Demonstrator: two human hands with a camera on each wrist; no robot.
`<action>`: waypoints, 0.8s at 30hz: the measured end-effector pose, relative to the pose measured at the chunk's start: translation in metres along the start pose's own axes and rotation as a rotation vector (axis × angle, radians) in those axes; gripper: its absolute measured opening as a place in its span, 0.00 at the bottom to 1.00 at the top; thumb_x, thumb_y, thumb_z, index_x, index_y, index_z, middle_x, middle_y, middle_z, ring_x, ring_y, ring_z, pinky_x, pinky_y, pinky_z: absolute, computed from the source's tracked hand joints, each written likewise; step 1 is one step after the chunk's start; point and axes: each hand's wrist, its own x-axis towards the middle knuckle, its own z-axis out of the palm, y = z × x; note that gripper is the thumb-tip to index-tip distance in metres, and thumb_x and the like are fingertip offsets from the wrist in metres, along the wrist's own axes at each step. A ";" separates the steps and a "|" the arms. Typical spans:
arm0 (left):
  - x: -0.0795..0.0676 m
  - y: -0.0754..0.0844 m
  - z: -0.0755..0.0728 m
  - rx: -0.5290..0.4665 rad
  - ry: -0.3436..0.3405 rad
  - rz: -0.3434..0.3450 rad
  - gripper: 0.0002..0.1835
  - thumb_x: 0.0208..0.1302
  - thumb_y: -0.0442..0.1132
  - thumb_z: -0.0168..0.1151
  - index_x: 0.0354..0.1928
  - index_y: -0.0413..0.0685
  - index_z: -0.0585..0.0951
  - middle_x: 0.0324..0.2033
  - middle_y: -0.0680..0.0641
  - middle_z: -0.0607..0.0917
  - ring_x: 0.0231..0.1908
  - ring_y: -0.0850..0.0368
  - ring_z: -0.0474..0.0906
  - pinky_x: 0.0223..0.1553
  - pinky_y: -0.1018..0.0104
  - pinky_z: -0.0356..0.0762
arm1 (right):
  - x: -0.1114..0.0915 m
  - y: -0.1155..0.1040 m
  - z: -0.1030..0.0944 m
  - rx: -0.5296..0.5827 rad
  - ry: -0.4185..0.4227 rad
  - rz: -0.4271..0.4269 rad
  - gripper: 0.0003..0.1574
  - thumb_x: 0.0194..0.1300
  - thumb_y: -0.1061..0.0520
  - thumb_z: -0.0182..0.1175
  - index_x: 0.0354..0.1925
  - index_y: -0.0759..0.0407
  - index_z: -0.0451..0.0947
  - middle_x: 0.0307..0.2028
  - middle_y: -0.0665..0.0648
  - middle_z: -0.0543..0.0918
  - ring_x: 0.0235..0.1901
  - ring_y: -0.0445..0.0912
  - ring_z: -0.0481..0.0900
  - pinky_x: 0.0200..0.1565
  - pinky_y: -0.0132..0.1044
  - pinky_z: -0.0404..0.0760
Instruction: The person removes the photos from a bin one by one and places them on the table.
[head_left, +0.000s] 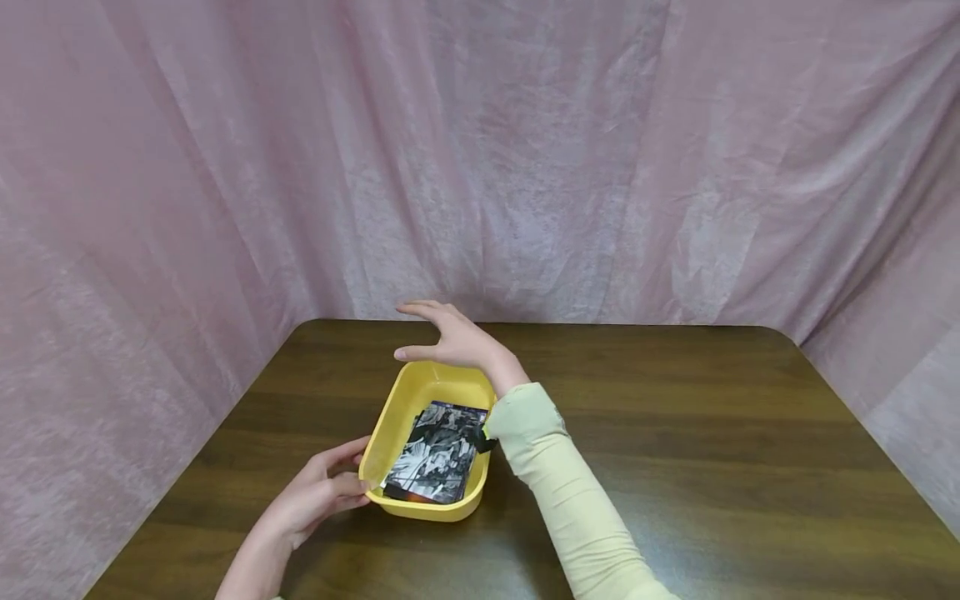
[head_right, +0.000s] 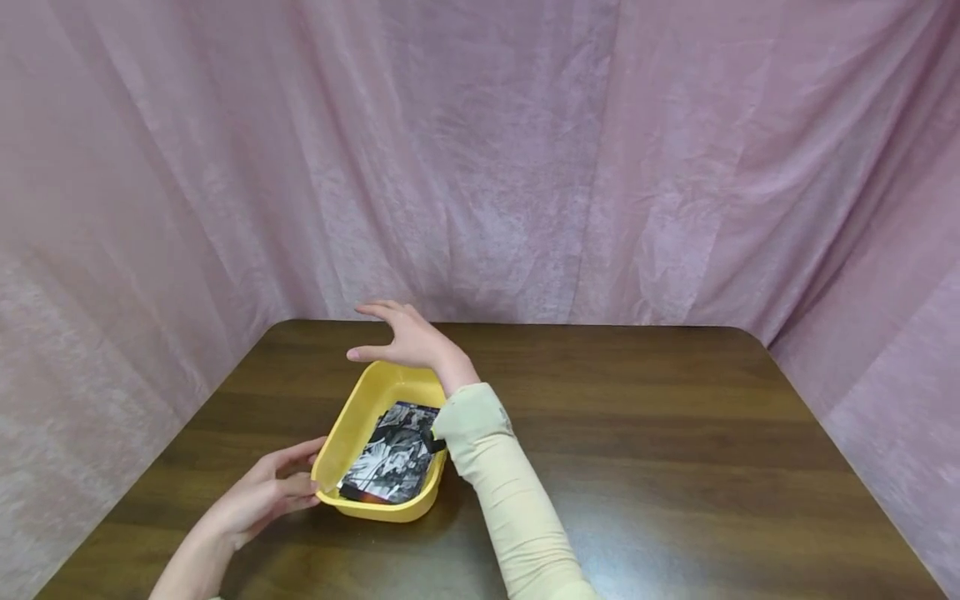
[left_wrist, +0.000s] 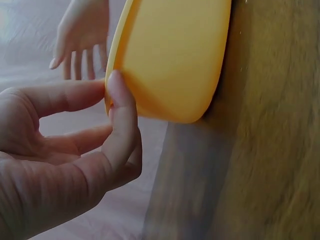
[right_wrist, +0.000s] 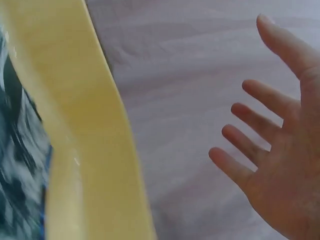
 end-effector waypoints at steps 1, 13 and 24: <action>-0.002 -0.001 -0.003 0.002 -0.012 -0.004 0.42 0.60 0.29 0.58 0.74 0.29 0.51 0.51 0.41 0.68 0.40 0.60 0.79 0.43 0.68 0.83 | 0.002 0.000 0.007 0.009 0.007 0.007 0.46 0.61 0.34 0.64 0.73 0.39 0.62 0.74 0.49 0.63 0.75 0.47 0.57 0.75 0.47 0.59; -0.017 -0.009 -0.023 -0.016 -0.111 0.001 0.43 0.63 0.29 0.56 0.75 0.27 0.46 0.48 0.47 0.70 0.42 0.60 0.79 0.46 0.66 0.83 | -0.005 0.000 0.079 -0.037 -0.148 0.163 0.26 0.63 0.45 0.66 0.57 0.52 0.81 0.55 0.51 0.85 0.55 0.46 0.81 0.55 0.33 0.79; -0.014 -0.005 -0.020 0.002 -0.106 0.016 0.44 0.60 0.29 0.58 0.74 0.26 0.47 0.46 0.47 0.70 0.40 0.62 0.79 0.44 0.67 0.84 | -0.030 -0.005 0.078 -0.366 -0.478 0.433 0.65 0.36 0.43 0.83 0.72 0.37 0.64 0.71 0.51 0.61 0.66 0.54 0.57 0.62 0.44 0.74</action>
